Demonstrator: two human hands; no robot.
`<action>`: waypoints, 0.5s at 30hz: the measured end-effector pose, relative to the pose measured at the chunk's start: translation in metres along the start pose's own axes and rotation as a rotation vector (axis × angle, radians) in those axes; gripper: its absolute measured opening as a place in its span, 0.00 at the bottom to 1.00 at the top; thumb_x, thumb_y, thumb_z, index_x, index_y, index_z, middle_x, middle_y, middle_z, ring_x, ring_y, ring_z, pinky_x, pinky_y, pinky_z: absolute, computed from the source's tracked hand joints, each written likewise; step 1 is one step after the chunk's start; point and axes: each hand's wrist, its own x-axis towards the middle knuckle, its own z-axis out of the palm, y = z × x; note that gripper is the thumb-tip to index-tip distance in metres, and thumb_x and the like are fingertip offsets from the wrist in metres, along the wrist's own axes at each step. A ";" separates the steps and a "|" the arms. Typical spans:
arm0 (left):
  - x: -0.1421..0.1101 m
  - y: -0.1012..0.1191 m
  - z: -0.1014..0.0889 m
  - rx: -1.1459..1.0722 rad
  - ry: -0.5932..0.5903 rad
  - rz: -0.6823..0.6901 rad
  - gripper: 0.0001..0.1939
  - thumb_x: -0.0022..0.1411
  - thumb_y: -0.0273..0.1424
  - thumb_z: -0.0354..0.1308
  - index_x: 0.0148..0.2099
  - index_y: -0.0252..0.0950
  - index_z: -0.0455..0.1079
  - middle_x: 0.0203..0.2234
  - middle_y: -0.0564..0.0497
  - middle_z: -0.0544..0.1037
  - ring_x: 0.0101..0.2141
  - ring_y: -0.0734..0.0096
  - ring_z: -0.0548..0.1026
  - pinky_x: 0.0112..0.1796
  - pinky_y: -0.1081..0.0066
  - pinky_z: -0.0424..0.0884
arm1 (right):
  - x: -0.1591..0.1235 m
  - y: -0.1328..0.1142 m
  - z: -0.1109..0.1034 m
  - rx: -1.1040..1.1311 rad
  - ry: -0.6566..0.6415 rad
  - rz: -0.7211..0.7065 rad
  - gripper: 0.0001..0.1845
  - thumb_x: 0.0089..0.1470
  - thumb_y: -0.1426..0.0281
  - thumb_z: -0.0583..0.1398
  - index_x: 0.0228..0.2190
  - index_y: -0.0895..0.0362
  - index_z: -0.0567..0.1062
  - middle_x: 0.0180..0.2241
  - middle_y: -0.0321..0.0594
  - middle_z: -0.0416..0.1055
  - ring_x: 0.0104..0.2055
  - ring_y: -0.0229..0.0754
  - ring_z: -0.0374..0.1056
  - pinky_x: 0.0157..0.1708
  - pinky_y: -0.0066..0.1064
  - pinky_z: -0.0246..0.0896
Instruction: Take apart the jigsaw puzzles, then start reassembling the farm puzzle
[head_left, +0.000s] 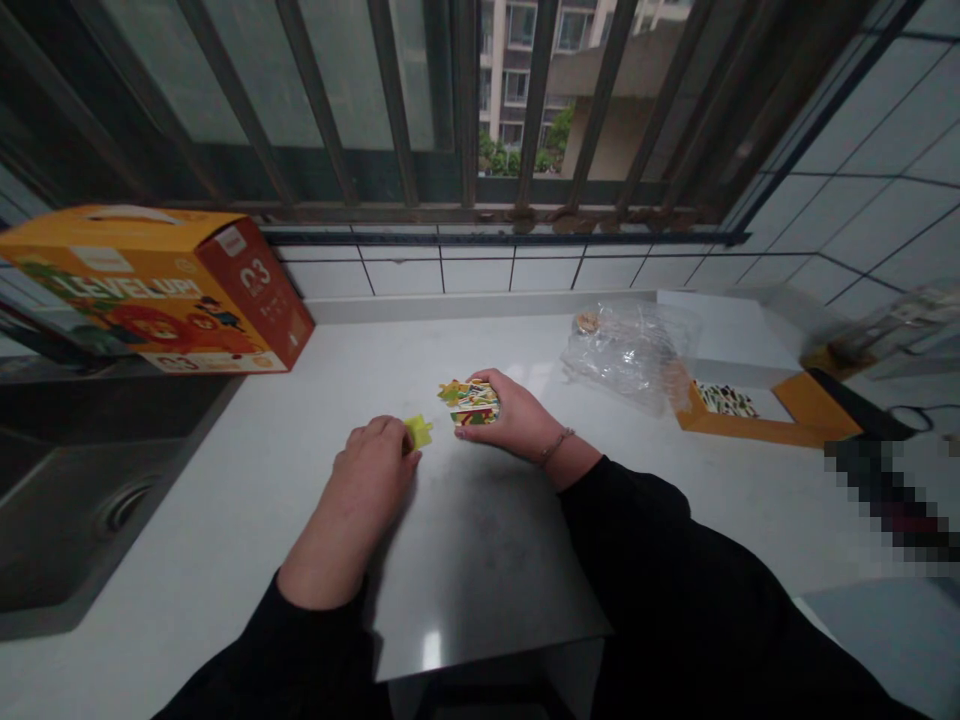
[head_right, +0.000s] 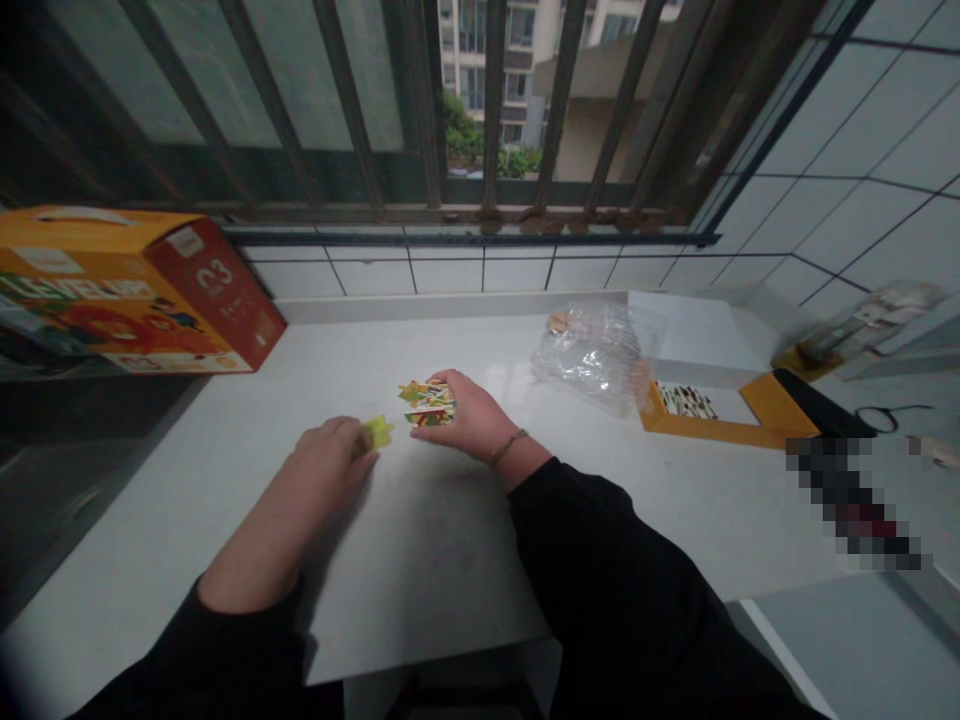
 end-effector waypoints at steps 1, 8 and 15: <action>0.001 -0.002 0.002 -0.023 0.015 -0.002 0.10 0.68 0.34 0.61 0.50 0.36 0.73 0.49 0.36 0.79 0.49 0.42 0.76 0.50 0.50 0.74 | 0.000 0.000 0.000 0.008 -0.006 -0.007 0.38 0.43 0.59 0.79 0.52 0.52 0.73 0.51 0.44 0.80 0.52 0.52 0.79 0.56 0.47 0.74; 0.008 -0.012 0.007 -0.285 0.159 0.099 0.18 0.57 0.29 0.68 0.51 0.37 0.79 0.46 0.40 0.81 0.49 0.46 0.77 0.53 0.52 0.73 | -0.002 0.000 -0.003 0.211 -0.073 0.132 0.41 0.40 0.59 0.81 0.52 0.51 0.71 0.45 0.42 0.83 0.48 0.51 0.82 0.53 0.47 0.76; 0.007 -0.013 0.000 -0.432 0.296 0.085 0.12 0.59 0.24 0.58 0.33 0.42 0.83 0.40 0.44 0.81 0.39 0.56 0.79 0.44 0.59 0.76 | -0.003 -0.003 -0.004 0.414 -0.096 0.137 0.42 0.40 0.58 0.81 0.52 0.52 0.71 0.46 0.42 0.83 0.47 0.49 0.81 0.50 0.44 0.77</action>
